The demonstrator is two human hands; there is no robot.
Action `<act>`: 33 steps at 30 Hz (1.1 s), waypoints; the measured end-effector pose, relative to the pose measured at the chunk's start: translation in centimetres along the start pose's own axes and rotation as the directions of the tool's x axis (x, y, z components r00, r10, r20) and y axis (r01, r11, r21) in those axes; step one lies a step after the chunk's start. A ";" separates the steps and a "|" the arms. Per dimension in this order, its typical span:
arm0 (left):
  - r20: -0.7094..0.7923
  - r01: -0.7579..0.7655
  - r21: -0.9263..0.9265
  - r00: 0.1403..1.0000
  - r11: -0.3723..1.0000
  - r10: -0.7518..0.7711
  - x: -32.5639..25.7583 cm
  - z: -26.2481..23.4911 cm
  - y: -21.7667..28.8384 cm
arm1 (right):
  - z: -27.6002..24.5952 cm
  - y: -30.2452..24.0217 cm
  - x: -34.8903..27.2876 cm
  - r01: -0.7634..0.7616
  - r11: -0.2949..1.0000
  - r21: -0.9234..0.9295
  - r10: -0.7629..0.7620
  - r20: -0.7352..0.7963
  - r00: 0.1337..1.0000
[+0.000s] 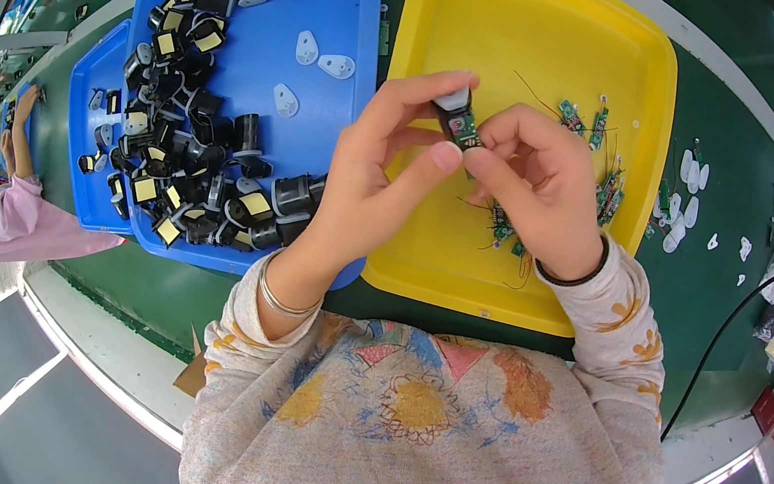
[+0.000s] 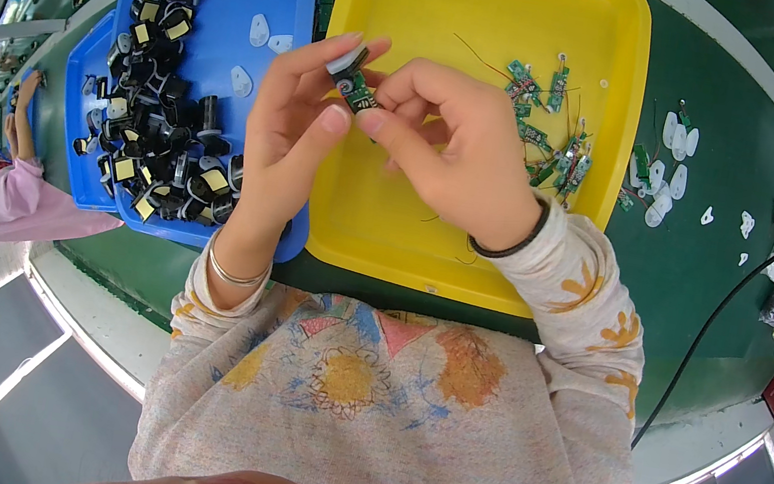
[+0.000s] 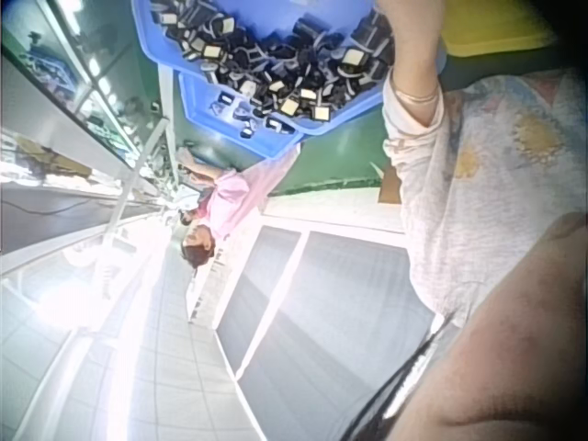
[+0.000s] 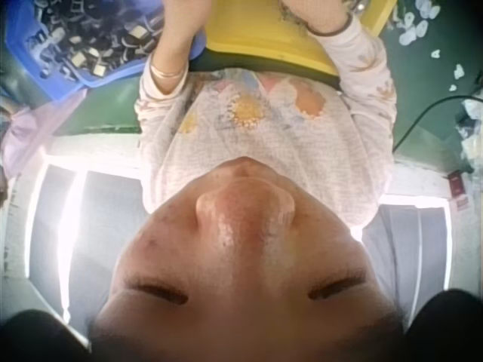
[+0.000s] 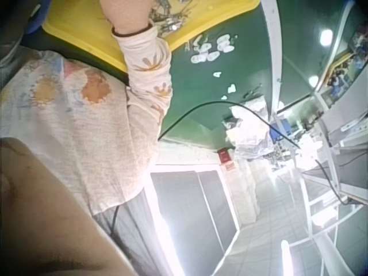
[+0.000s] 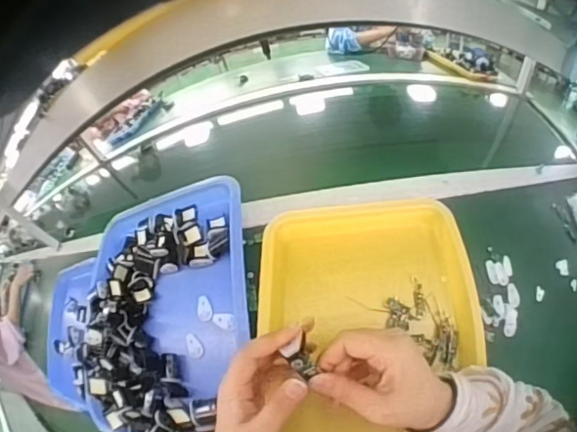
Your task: The person assembles small electronic devices by inserting green circuit boards into black plastic housings. They pick up a housing from a blue bin and a circuit board from a yellow tray, then fit the board into the housing. The person repeats this process continuously, handling the components one at a time.
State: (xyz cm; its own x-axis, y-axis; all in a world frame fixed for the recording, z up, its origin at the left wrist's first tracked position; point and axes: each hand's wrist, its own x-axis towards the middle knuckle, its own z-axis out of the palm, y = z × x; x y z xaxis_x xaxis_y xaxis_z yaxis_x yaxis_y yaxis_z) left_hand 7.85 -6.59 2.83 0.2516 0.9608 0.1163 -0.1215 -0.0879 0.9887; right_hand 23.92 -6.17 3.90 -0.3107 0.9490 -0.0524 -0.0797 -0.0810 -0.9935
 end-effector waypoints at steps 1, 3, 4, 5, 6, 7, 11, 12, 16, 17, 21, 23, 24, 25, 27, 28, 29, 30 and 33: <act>0.011 -0.010 -0.022 1.000 1.000 0.010 0.0 0.1 0.2 | 0.1 0.0 0.0 0.091 0.984 -0.155 -0.096 -0.021 0.995; 0.012 0.004 -0.079 1.000 0.997 -0.003 0.0 0.0 -0.1 | 0.2 0.1 0.0 0.248 0.857 -0.452 -0.287 -0.017 0.958; 0.013 0.011 -0.109 1.000 0.994 -0.010 -0.1 0.0 -0.2 | 0.3 0.2 0.0 0.290 0.823 -0.489 -0.337 -0.008 0.942; 0.013 0.009 -0.125 1.000 0.992 -0.007 0.0 0.0 -0.1 | 0.4 0.2 0.0 0.330 0.785 -0.523 -0.385 0.004 0.923; 0.012 0.007 -0.142 1.000 0.990 -0.005 0.0 0.0 -0.1 | 0.5 0.2 0.0 0.368 0.745 -0.556 -0.432 0.019 0.902; 0.012 0.004 -0.158 1.000 0.987 -0.002 0.0 -0.1 0.0 | 0.5 0.3 0.0 0.367 0.752 -0.547 -0.426 0.021 0.905; 0.016 -0.015 -0.135 1.000 0.991 0.017 0.0 -0.2 0.1 | 0.4 0.2 -0.2 0.331 0.803 -0.496 -0.371 0.017 0.928; 0.014 -0.020 -0.122 1.000 0.992 0.022 0.0 -0.2 0.1 | 0.3 0.2 -0.2 0.313 0.820 -0.479 -0.350 0.013 0.937; -0.003 -0.012 -0.084 1.000 0.996 0.012 -0.2 -0.3 0.5 | 0.2 0.2 -0.2 0.330 0.829 -0.452 -0.348 0.046 0.936; -0.010 -0.012 -0.068 1.000 0.998 0.011 -0.2 -0.2 0.7 | 0.2 0.2 -0.2 0.334 0.830 -0.447 -0.350 0.049 0.936; -0.027 -0.001 -0.011 1.000 1.000 0.001 -0.3 -0.2 1.1 | 0.1 0.2 -0.2 0.331 0.848 -0.414 -0.341 0.053 0.939; -0.024 -0.010 0.011 1.000 1.000 0.010 -0.3 -0.3 1.0 | 0.1 0.1 -0.2 0.330 0.851 -0.409 -0.335 0.061 0.940; -0.021 -0.023 0.020 1.000 1.000 0.024 -0.4 -0.4 0.9 | 0.0 0.1 -0.2 0.329 0.852 -0.406 -0.332 0.066 0.941; -0.020 -0.037 0.030 0.999 0.999 0.037 -0.4 -0.5 0.9 | 0.0 0.0 -0.1 0.319 0.866 -0.385 -0.316 0.072 0.946; -0.035 -0.034 -0.017 0.999 0.999 0.033 -0.5 -0.7 0.7 | -0.2 -0.2 0.0 0.297 0.892 -0.341 -0.284 0.090 0.955; -0.048 -0.037 -0.041 0.998 0.998 0.035 -0.5 -0.8 0.8 | -0.4 -0.4 0.1 0.300 0.890 -0.343 -0.275 0.122 0.954; -0.046 -0.028 -0.029 0.999 0.999 0.027 -0.6 -0.9 0.8 | -0.6 -0.6 0.3 0.304 0.888 -0.345 -0.266 0.155 0.951; -0.047 -0.019 -0.016 0.999 1.000 0.019 -0.6 -1.0 0.8 | -0.9 -0.8 0.6 0.309 0.886 -0.346 -0.256 0.191 0.948; -0.005 -0.083 0.345 0.996 0.935 0.090 -0.2 -1.9 2.0 | -1.5 -1.7 2.0 0.353 0.797 -0.490 -0.244 0.273 0.931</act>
State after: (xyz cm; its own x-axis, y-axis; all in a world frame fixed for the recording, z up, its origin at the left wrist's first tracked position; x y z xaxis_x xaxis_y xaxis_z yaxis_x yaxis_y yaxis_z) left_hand 5.79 -6.44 4.58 0.2345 0.9503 0.2047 0.1967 -0.2526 0.9474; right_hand 24.83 -3.69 5.36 -0.5287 0.8196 0.2207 0.2906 0.4192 -0.8601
